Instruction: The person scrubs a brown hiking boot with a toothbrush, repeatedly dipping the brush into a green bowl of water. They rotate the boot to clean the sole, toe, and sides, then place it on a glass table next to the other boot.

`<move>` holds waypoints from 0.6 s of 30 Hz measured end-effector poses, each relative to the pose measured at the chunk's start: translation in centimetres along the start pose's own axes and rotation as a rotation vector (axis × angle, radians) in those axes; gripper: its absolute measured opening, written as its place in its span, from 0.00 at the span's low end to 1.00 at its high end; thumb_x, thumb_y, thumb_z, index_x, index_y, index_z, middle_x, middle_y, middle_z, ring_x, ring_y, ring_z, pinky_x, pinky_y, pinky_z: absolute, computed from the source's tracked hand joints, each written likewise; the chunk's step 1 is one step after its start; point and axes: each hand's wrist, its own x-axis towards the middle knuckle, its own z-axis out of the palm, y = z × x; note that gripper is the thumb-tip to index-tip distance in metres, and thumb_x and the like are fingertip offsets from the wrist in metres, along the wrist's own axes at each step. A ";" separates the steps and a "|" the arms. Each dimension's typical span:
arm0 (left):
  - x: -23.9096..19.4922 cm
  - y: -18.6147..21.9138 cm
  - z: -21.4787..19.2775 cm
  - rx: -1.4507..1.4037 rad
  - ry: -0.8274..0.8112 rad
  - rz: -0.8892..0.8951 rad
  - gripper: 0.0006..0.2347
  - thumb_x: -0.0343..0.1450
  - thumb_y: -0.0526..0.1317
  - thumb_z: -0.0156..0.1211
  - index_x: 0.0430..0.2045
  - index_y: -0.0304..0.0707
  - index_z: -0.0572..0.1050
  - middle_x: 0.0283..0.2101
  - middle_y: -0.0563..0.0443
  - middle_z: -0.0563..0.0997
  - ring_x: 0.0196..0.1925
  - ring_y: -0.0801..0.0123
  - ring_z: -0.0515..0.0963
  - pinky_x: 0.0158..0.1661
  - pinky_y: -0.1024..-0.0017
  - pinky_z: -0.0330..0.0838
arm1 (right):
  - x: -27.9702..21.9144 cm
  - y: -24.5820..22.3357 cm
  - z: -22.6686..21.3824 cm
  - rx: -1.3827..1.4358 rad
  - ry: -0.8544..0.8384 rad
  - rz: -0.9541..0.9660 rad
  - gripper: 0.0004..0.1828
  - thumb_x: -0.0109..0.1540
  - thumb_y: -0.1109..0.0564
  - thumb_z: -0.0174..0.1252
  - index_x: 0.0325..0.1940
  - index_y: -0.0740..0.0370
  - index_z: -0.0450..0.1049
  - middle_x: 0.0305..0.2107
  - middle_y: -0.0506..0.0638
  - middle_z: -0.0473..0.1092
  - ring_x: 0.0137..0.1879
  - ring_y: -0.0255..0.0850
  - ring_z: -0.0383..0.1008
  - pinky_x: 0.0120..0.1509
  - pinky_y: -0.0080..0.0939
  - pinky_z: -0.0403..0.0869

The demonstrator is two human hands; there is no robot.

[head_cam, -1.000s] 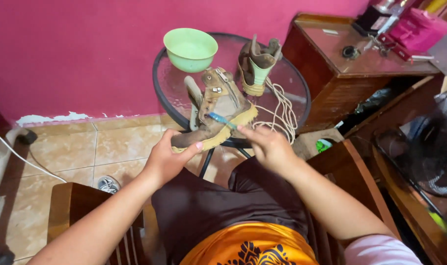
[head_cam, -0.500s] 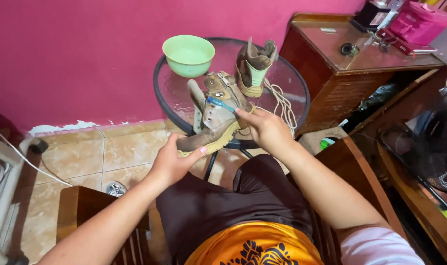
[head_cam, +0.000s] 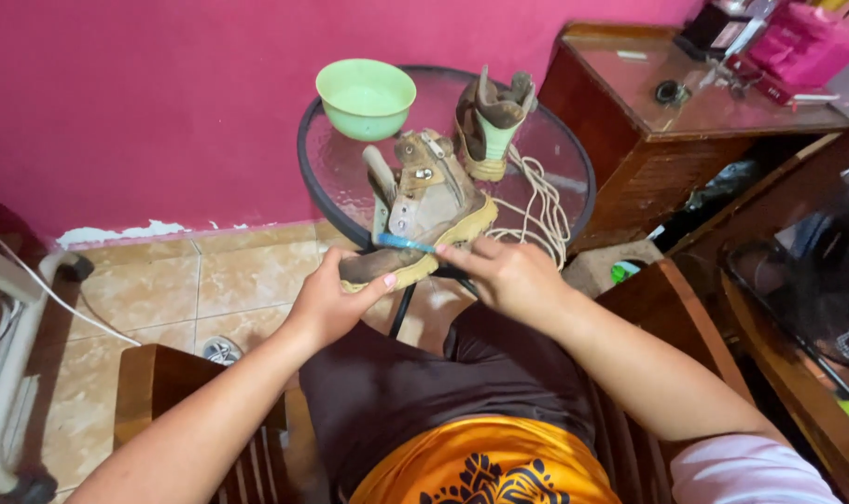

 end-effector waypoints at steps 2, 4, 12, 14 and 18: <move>-0.3 0.2 -0.1 0.007 -0.005 -0.010 0.34 0.58 0.64 0.71 0.54 0.49 0.69 0.58 0.33 0.77 0.65 0.47 0.74 0.64 0.59 0.67 | -1.6 2.8 2.1 0.023 0.061 0.097 0.21 0.63 0.57 0.54 0.60 0.43 0.78 0.29 0.51 0.74 0.33 0.52 0.79 0.37 0.50 0.77; -0.4 0.3 0.0 -0.004 0.001 -0.006 0.34 0.58 0.64 0.71 0.54 0.51 0.69 0.58 0.34 0.77 0.64 0.48 0.74 0.64 0.59 0.67 | -3.1 5.1 4.4 0.029 0.124 0.175 0.21 0.65 0.59 0.53 0.60 0.43 0.78 0.27 0.49 0.73 0.34 0.50 0.79 0.38 0.47 0.77; -0.7 0.1 0.5 0.073 0.017 -0.019 0.30 0.60 0.60 0.71 0.53 0.51 0.69 0.58 0.35 0.78 0.64 0.49 0.75 0.62 0.58 0.69 | -5.9 3.6 9.3 0.242 0.352 0.198 0.21 0.63 0.65 0.55 0.57 0.49 0.80 0.28 0.53 0.74 0.35 0.53 0.79 0.40 0.49 0.78; -0.3 -0.5 0.5 0.045 0.015 -0.018 0.32 0.60 0.62 0.71 0.53 0.50 0.69 0.58 0.34 0.78 0.64 0.48 0.75 0.62 0.58 0.69 | -6.4 6.1 10.3 0.228 0.404 0.224 0.21 0.63 0.65 0.55 0.58 0.51 0.80 0.28 0.54 0.74 0.35 0.54 0.78 0.40 0.50 0.77; -0.2 0.1 0.1 -0.002 -0.003 -0.005 0.32 0.59 0.62 0.71 0.53 0.47 0.70 0.58 0.31 0.77 0.65 0.44 0.74 0.64 0.55 0.67 | -6.5 3.6 11.0 0.296 0.406 0.247 0.22 0.60 0.67 0.55 0.56 0.55 0.80 0.27 0.56 0.75 0.34 0.56 0.78 0.39 0.53 0.77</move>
